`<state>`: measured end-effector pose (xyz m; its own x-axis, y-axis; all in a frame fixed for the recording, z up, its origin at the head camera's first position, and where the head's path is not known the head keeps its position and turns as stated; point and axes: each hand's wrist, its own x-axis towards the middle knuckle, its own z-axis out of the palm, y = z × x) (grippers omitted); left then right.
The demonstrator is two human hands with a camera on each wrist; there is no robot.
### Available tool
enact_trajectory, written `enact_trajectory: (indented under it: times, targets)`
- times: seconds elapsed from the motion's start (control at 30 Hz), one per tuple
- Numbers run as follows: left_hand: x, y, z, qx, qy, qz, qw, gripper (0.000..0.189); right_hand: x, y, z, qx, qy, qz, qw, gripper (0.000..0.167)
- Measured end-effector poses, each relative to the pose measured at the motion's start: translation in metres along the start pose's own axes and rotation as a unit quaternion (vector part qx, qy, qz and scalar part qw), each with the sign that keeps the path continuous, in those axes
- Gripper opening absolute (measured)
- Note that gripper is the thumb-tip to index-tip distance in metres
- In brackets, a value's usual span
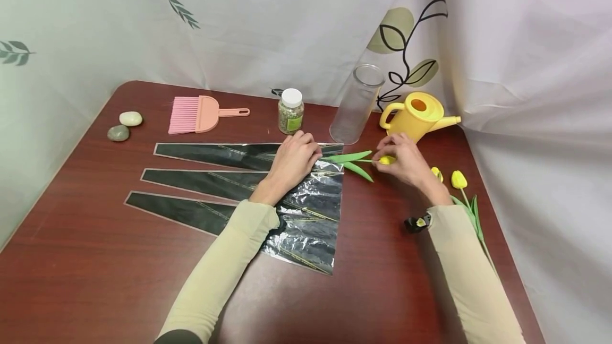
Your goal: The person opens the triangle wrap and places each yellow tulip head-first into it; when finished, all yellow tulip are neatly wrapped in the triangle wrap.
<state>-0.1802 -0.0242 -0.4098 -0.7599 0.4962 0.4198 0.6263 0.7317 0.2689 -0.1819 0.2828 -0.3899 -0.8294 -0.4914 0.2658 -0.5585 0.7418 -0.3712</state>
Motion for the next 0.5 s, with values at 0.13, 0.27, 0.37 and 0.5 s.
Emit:
enact_trajectory:
  times: [0.13, 0.27, 0.37, 0.5]
  targets:
    - [0.001, 0.002, 0.000, -0.008, 0.000, 0.003, 1.0000, 0.012, 0.012, -0.015, 0.020, 0.064, 0.020, -0.004, 0.9977, 0.007]
    - [0.002, 0.003, 0.000, -0.010, 0.008, 0.006, 0.9999, 0.011, 0.022, -0.026, 0.038, 0.081, 0.026, -0.003, 0.9964, 0.006]
    - [0.002, 0.004, 0.001, -0.010, 0.007, 0.010, 0.9999, 0.010, 0.026, -0.031, 0.046, 0.085, 0.022, 0.004, 0.9962, 0.005]
    - [0.002, 0.004, 0.002, -0.007, 0.001, 0.012, 0.9999, 0.011, 0.028, -0.035, 0.053, 0.091, 0.024, 0.015, 0.9954, 0.006]
